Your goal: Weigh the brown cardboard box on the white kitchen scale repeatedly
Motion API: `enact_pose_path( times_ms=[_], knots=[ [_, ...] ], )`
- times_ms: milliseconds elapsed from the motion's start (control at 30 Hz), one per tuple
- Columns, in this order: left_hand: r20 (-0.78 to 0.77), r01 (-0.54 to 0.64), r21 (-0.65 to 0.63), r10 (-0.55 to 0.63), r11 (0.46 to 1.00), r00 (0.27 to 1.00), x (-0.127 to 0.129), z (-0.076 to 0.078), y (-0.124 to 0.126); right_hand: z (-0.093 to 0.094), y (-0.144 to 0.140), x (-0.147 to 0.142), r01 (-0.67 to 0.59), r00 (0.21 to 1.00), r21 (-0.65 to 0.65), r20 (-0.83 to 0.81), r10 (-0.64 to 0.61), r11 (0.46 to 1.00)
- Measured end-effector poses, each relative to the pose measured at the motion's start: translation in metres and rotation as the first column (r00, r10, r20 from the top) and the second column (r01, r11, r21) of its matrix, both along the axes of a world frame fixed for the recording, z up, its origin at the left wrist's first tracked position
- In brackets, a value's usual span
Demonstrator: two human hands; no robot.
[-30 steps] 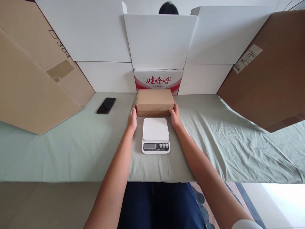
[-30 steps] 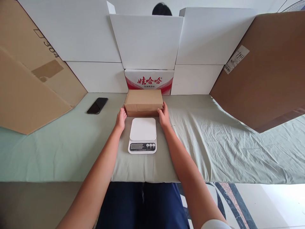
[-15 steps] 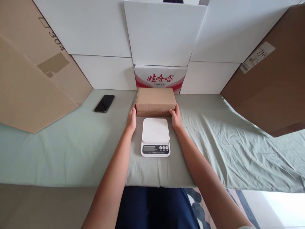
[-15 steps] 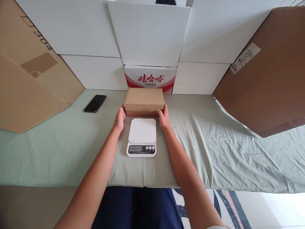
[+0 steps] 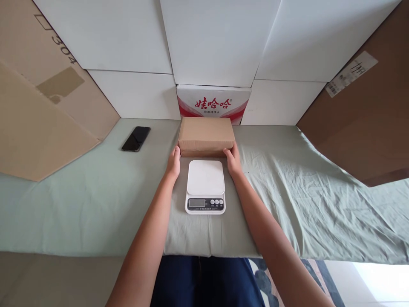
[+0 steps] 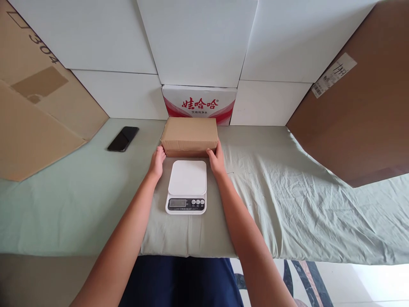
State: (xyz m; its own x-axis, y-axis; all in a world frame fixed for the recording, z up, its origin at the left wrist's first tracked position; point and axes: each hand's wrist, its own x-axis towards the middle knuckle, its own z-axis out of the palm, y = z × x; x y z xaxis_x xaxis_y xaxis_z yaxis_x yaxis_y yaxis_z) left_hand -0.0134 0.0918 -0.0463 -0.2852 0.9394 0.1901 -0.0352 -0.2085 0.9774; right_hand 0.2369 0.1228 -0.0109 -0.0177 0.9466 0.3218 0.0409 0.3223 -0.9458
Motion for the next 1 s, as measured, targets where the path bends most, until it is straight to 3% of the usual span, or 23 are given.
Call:
enact_pose_path(
  times_ms=[200,500,700,867,1000],
  knots=[
    [-0.031,-0.067,-0.071,0.065,0.995,0.997,-0.002,-0.006,-0.002,0.003,-0.002,-0.001,0.029,0.999,-0.045,0.018,-0.029,0.999],
    [-0.084,-0.019,-0.059,0.014,0.998,0.996,-0.001,-0.002,-0.019,0.0,-0.009,0.005,0.005,0.999,-0.104,-0.033,-0.009,0.995],
    [-0.104,-0.029,-0.045,0.024,0.999,0.994,0.004,0.011,-0.022,-0.007,-0.005,0.006,-0.011,1.0,-0.052,0.0,0.011,0.999],
    [-0.101,-0.077,-0.028,0.074,0.997,0.992,0.0,0.008,-0.019,-0.009,-0.015,-0.002,0.018,1.0,-0.063,0.02,-0.017,0.998],
    [-0.111,-0.092,0.055,0.098,0.994,0.989,0.0,0.007,-0.026,-0.01,-0.028,-0.01,0.015,0.999,-0.014,0.038,-0.015,1.0]
  ],
)
